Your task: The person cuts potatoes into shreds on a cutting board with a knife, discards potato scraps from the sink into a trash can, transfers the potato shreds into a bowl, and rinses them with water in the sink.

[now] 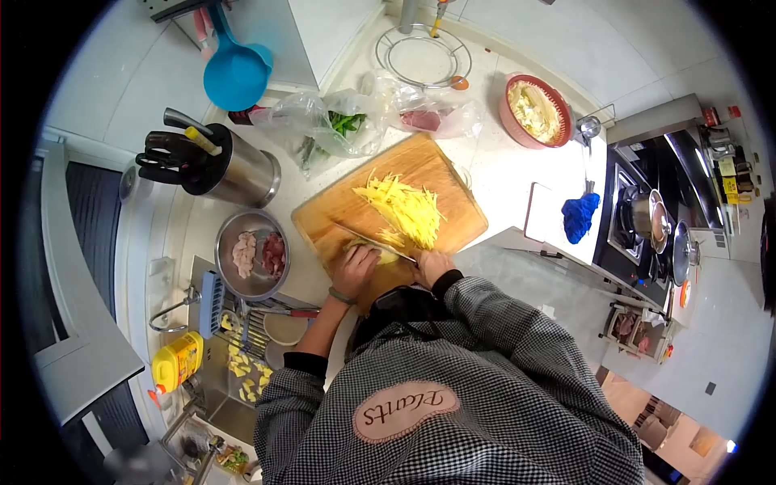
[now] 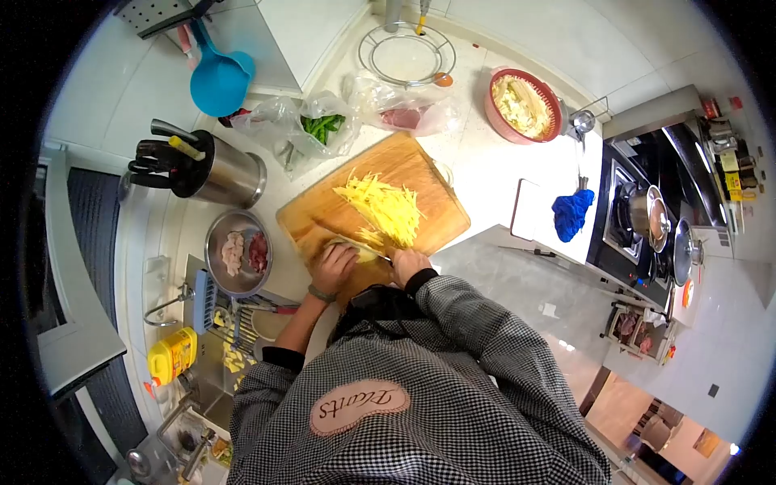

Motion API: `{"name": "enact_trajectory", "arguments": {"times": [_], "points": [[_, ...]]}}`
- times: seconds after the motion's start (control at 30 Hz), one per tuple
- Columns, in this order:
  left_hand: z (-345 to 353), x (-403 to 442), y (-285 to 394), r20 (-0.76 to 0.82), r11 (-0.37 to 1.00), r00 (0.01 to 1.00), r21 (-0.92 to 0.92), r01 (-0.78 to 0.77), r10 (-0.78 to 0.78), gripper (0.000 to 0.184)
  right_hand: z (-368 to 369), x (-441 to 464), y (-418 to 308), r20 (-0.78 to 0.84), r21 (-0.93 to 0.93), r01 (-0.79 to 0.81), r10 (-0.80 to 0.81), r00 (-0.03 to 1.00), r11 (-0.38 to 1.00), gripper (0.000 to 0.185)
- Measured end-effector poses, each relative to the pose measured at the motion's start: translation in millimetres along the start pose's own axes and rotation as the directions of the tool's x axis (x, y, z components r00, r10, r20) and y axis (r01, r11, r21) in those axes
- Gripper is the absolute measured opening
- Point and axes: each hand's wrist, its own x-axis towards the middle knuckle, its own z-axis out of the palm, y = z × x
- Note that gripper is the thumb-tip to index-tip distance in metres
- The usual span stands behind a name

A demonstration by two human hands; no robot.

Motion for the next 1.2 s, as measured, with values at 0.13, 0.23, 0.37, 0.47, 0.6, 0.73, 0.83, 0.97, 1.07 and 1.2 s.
{"name": "enact_trajectory", "arguments": {"times": [0.13,0.23,0.37,0.47,0.6,0.73,0.83,0.97,1.07,1.2], "points": [[-3.1,-2.9,0.1,-0.028,1.0,1.0,-0.008,-0.003,0.003,0.01,-12.0,-8.8,-4.2,-0.047,0.081,0.042,-0.038,0.998,0.996,0.022],[-1.8,-3.2,0.0,-0.042,1.0,0.999,0.004,-0.015,0.015,0.009,-33.7,-21.6,-15.1,-0.029,0.032,0.032,-0.031,0.999,0.999,0.022],[5.4,-7.9,-5.5,-0.049,0.999,0.998,0.011,-0.034,0.035,0.009,-28.7,-19.8,-12.9,0.017,0.004,-0.014,0.013,1.0,1.0,0.024],[0.0,-6.5,-0.5,-0.023,0.999,0.999,-0.046,0.024,-0.025,0.011,-11.1,-8.6,-11.9,0.051,-0.025,-0.033,0.034,0.998,0.999,0.024],[-0.6,-5.9,-2.2,-0.018,1.0,1.0,-0.007,0.004,-0.004,0.011,4.6,3.4,-11.0,0.105,-0.029,-0.063,0.065,0.992,0.998,0.02],[1.0,-5.6,-2.9,-0.015,1.0,1.0,-0.007,-0.007,0.007,0.01,-0.3,3.6,-7.4,0.076,0.005,-0.08,0.079,0.994,0.997,0.025],[-0.1,-5.8,-4.0,-0.033,1.0,0.999,0.007,-0.001,0.001,0.01,-10.5,-6.0,-4.8,0.063,0.106,-0.041,0.035,0.997,0.993,0.026],[0.3,-6.6,-3.8,-0.041,1.0,0.999,0.005,-0.01,0.01,0.009,-18.4,-16.6,-3.4,0.031,-0.045,0.024,-0.023,0.999,0.999,0.025],[2.6,-8.2,-5.1,-0.036,1.0,0.999,0.002,-0.005,0.005,0.009,-28.3,-17.3,-12.5,0.068,-0.016,-0.015,0.016,0.998,1.0,0.024],[0.4,-9.8,-1.9,-0.059,0.998,0.998,0.063,0.018,-0.015,0.01,-19.7,-7.9,-19.4,0.087,-0.042,-0.054,0.058,0.995,0.998,0.021]]}}
